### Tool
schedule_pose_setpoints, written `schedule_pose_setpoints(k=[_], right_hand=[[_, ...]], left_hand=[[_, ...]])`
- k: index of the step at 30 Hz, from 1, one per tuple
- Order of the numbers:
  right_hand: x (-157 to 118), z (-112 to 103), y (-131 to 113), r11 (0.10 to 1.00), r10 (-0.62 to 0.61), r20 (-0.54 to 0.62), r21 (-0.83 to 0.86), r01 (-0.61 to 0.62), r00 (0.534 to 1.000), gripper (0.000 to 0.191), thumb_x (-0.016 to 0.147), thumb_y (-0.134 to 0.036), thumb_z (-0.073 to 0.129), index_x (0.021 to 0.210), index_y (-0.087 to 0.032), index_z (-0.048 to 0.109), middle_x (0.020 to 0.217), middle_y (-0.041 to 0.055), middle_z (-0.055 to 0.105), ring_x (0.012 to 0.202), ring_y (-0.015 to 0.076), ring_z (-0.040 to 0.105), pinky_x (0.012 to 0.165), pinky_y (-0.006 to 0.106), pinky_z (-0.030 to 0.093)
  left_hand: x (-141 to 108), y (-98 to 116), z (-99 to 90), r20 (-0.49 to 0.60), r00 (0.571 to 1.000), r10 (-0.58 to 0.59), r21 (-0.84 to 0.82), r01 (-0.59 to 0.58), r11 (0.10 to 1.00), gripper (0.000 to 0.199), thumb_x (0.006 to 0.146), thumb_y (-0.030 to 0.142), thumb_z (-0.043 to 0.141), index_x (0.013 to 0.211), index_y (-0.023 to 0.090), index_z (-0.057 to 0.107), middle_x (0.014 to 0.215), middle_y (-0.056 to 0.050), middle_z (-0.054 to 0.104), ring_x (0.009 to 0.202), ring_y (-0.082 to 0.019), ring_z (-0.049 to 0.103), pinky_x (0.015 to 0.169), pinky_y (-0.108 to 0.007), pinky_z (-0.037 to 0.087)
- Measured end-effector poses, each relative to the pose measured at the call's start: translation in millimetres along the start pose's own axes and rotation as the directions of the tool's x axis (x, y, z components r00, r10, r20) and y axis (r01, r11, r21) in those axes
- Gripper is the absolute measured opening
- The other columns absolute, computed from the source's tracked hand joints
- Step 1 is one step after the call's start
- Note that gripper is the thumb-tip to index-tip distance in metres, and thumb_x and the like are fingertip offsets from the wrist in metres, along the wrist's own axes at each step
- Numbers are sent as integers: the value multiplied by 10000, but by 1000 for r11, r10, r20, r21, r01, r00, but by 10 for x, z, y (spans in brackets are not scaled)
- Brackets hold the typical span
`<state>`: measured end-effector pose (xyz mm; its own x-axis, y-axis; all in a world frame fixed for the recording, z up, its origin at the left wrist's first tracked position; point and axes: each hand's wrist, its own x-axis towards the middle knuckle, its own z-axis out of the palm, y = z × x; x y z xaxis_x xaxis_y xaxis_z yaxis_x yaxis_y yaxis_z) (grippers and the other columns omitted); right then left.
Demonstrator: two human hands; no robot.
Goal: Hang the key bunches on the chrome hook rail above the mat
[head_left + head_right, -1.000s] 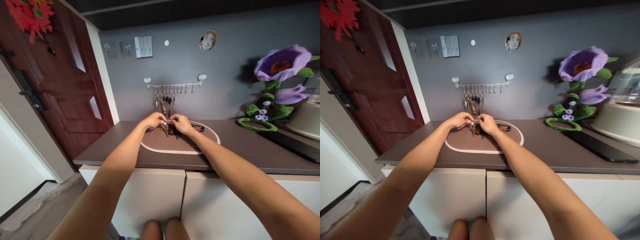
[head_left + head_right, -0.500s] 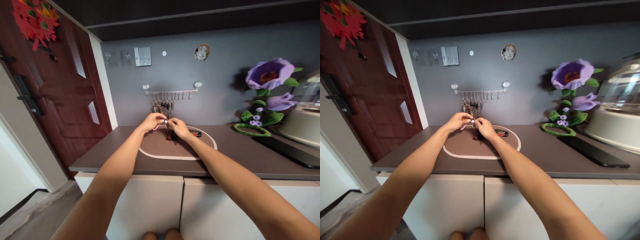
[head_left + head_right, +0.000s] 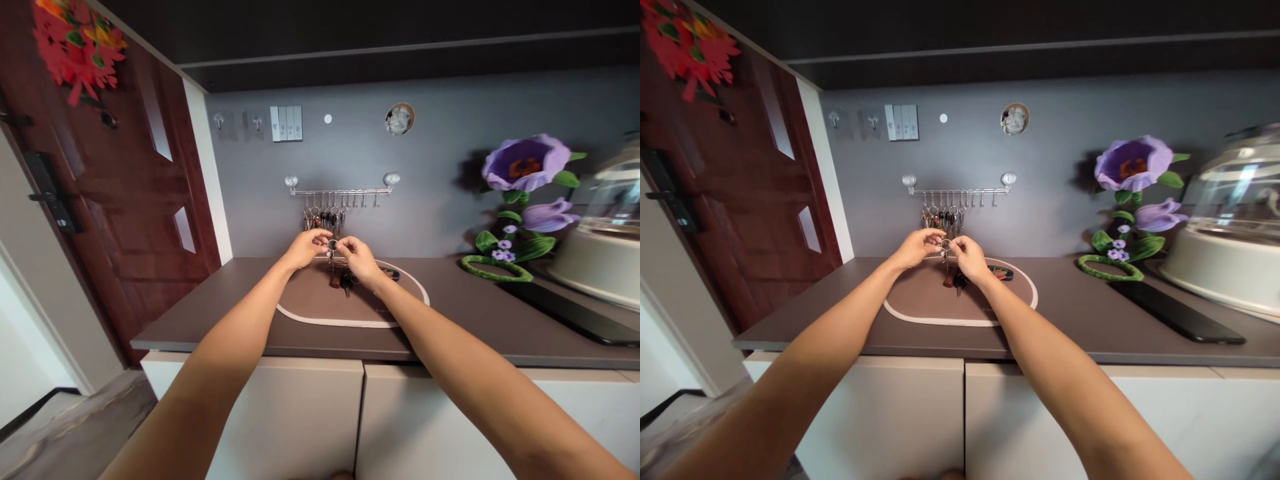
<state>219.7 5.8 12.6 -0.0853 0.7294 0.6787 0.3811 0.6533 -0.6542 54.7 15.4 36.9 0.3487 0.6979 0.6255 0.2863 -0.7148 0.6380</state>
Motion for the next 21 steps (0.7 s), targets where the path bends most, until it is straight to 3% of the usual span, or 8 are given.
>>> schedule_pose_setpoints(k=[8,11,14,21], right_hand=[[-7,-27,-32,990,-94,-54,-109,88,994,211,785,-354,422,755,-170,520,752,19,556,706,131,482,689,257,369],[-18,-30,-57,989,-98,-56,-118,91,994,215,789,-358,421,750,-171,521,753,21,557,709,134,485,689,260,370],[-31,-27,-76,992,-80,-52,-97,74,995,234,786,-379,427,752,-171,528,733,18,553,686,132,483,672,260,373],[-54,-25,-124,996,-34,-38,79,37,999,267,761,-431,465,785,-174,536,750,2,555,675,118,486,686,256,386]], left_hand=[[-36,81,49,31,999,-19,62,17,998,314,670,175,594,982,148,587,876,-42,610,776,-120,540,747,-263,428],[-53,149,54,15,1000,-2,91,0,996,226,728,265,539,903,143,614,901,-55,627,813,-142,553,763,-268,418],[-60,191,77,-32,999,-13,96,16,995,194,743,288,510,782,138,627,804,-46,638,754,-143,559,720,-259,418],[-30,167,193,-205,969,-137,-162,105,981,163,706,268,544,751,126,611,729,-47,630,660,-128,558,634,-244,425]])
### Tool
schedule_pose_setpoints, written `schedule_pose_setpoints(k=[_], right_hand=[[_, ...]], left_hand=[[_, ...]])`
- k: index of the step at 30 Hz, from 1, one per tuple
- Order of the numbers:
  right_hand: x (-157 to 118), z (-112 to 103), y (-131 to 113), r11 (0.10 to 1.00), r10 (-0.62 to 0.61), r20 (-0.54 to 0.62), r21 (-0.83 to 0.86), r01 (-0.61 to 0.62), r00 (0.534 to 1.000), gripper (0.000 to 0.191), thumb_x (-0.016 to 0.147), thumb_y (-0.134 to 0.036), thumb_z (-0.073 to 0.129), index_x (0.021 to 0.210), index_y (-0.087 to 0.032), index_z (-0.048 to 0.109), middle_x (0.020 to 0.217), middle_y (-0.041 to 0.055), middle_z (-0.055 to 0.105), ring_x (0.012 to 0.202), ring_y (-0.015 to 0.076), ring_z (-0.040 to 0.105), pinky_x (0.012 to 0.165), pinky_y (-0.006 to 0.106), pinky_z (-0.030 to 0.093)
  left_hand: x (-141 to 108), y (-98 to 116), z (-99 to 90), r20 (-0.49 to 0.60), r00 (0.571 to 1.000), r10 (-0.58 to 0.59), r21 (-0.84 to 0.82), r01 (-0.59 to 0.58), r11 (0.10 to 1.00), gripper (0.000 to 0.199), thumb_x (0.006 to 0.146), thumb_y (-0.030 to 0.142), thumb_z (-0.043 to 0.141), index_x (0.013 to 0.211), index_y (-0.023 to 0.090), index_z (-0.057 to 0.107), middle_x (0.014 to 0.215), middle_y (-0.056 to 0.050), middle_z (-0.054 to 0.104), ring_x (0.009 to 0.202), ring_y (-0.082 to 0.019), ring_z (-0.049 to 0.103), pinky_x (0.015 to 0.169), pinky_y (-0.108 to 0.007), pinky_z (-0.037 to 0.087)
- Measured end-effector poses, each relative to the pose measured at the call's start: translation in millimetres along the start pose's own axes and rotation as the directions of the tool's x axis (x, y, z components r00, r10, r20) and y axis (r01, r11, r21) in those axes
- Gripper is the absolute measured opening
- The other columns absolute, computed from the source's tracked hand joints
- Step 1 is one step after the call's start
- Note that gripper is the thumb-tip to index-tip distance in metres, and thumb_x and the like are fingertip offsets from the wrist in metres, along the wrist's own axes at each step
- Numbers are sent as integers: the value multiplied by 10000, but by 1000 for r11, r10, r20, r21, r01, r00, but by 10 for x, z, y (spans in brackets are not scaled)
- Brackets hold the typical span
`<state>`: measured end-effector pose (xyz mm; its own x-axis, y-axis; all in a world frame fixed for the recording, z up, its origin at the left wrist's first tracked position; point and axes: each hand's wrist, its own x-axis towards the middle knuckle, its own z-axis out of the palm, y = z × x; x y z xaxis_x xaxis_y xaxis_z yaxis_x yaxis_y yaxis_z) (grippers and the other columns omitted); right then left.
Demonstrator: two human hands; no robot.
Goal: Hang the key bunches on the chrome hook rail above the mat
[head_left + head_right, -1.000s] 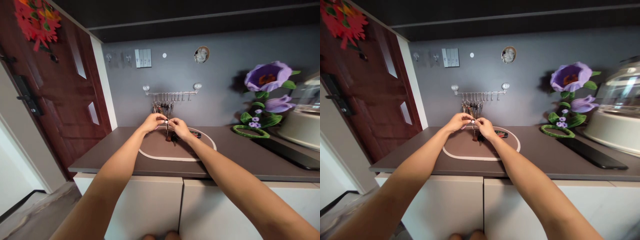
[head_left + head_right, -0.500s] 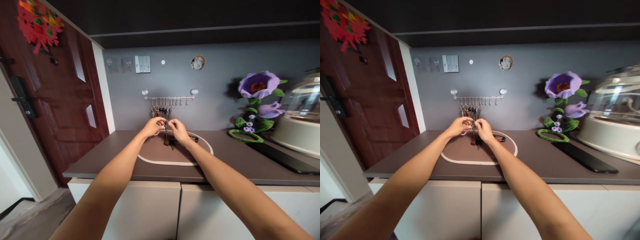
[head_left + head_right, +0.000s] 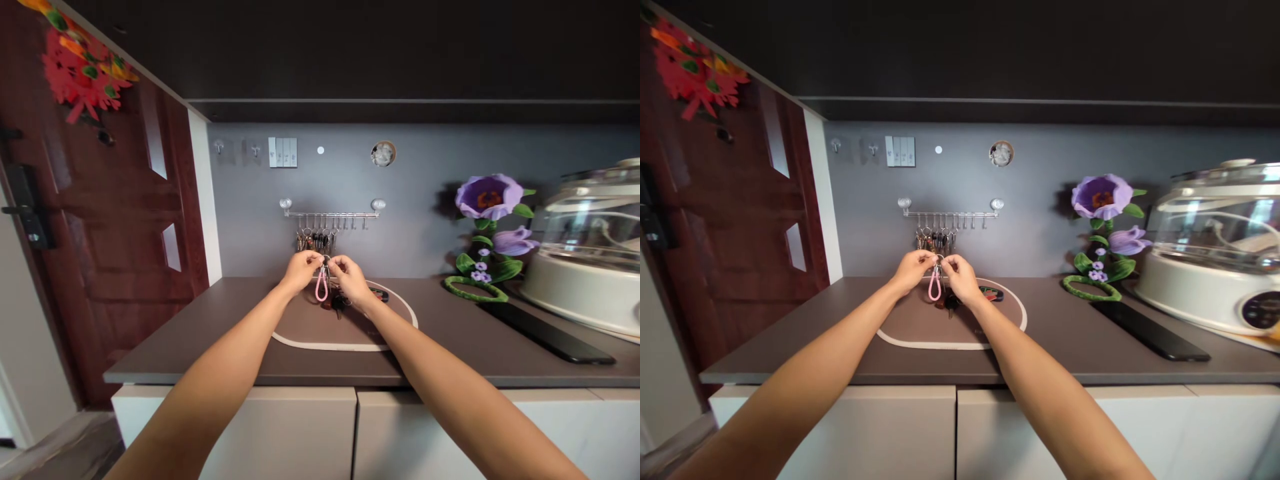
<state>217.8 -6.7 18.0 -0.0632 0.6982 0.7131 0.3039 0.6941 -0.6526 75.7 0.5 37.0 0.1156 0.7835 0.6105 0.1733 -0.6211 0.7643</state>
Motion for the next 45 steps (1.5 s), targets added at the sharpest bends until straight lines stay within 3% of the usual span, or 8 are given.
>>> schedule_pose_setpoints(k=[11,18,24,30,38,45], right_hand=[[88,-47,-50,957,126,-67,270,-104,990,253,699,-415,544,743,-169,507,756,11,539,735,127,509,725,283,435],[330,-110,-99,929,246,-151,317,-188,957,235,703,-403,517,737,-177,466,676,-14,500,590,84,480,571,224,442],[649,-144,-142,878,354,-208,410,-247,912,104,748,-261,468,689,-179,441,559,-37,459,495,70,463,506,205,443],[902,-140,-167,840,426,-214,454,-297,879,145,759,-129,414,620,-159,442,517,-24,478,449,67,466,489,225,464],[1049,-116,-90,806,517,-263,471,-360,814,150,748,-85,423,619,-159,439,461,-37,447,423,59,456,488,233,502],[1063,-100,-12,797,537,-260,468,-381,803,131,759,-108,433,641,-160,448,458,-43,440,433,59,464,495,237,517]], left_hand=[[-8,-13,63,21,1000,17,-158,-13,987,249,705,318,565,861,128,601,796,-64,636,705,-136,581,659,-261,464],[20,-88,60,-19,1000,20,-51,-21,998,198,714,281,536,815,128,610,812,-68,646,704,-129,586,680,-261,462],[1,-76,71,21,1000,1,15,-1,1000,192,717,274,518,787,123,615,685,-45,628,615,-118,564,630,-251,449],[-12,-72,65,39,999,-16,74,13,997,180,713,264,514,763,123,615,669,-42,625,612,-122,564,621,-250,438],[1,-93,63,43,999,-10,112,5,994,171,722,253,507,763,128,617,663,-36,623,611,-119,562,612,-241,433],[9,-100,54,33,999,-8,137,4,991,152,719,242,512,746,138,620,649,-28,620,595,-115,561,593,-234,434]])
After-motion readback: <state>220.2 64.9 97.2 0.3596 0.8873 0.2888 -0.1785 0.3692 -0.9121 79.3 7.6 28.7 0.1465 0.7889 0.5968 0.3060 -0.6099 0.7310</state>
